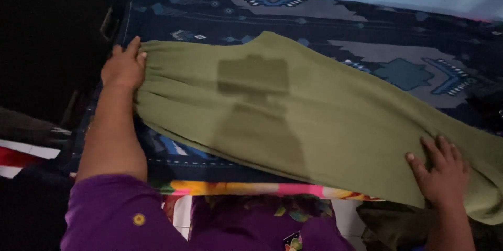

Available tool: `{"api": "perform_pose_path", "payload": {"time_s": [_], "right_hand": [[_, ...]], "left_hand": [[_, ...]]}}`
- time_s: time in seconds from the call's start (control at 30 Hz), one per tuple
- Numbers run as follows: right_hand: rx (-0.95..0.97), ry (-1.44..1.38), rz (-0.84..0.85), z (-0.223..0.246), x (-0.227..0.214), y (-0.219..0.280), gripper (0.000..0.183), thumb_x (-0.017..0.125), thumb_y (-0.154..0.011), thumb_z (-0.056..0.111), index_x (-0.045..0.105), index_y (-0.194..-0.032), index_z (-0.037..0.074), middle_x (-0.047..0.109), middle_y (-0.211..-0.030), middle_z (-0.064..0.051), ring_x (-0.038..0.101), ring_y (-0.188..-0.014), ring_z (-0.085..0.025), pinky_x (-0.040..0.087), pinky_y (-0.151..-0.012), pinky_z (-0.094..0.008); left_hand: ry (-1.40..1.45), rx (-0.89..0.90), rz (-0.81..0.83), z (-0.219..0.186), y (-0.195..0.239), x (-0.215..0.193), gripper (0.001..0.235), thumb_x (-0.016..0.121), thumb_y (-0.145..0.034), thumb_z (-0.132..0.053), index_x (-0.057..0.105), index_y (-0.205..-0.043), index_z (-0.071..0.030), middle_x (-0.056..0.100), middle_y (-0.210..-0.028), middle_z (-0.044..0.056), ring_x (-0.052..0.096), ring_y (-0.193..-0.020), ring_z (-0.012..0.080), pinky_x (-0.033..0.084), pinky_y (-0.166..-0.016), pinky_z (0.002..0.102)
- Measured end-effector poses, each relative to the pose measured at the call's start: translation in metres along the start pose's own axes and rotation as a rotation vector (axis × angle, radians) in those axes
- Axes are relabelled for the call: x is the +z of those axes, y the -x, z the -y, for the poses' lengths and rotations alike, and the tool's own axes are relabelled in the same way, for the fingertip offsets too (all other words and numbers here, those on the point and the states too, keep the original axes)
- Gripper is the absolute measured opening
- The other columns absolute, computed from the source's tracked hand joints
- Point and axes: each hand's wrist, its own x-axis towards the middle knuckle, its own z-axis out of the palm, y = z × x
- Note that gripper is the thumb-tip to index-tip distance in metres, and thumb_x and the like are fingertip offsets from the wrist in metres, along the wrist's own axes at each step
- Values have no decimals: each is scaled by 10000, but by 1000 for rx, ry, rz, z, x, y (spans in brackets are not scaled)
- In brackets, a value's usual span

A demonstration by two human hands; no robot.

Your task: The person is ironing a pair of green pants on an ironing board, using a spray bottle to dampen the fabric and an iron to smooth it out.

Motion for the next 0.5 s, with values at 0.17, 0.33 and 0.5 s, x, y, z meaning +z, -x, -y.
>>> {"api": "perform_pose_path", "payload": {"time_s": [0.17, 0.33, 0.5], "right_hand": [[17, 40, 56, -12, 11, 0, 760, 459, -933, 694, 532, -1576, 294, 404, -1717, -102, 377, -1515, -428, 337, -1104, -660], [6, -55, 49, 16, -17, -2, 691, 508, -955, 617, 588, -1515, 222, 461, -1666, -123, 400, -1494, -448, 327, -1117, -650], [21, 15, 12, 7, -20, -8, 654, 572, -912, 638, 642, -1429, 244, 535, -1583, -120, 481, -1447, -373, 379, -1081, -620]], "left_hand": [[-15, 83, -116, 21, -25, 13, 575, 439, -1083, -495, 404, -1625, -304, 487, -1376, 307, 550, -1175, 575, 457, -924, 662], [-46, -32, 0, -12, 7, -22, 581, 355, -1087, -506, 333, -1623, -284, 457, -1477, 353, 498, -1298, 571, 415, -989, 669], [-100, 32, 83, 13, -5, 0, 516, 381, -1121, -412, 371, -1595, -208, 591, -1398, 374, 603, -1197, 639, 490, -886, 712]]}}
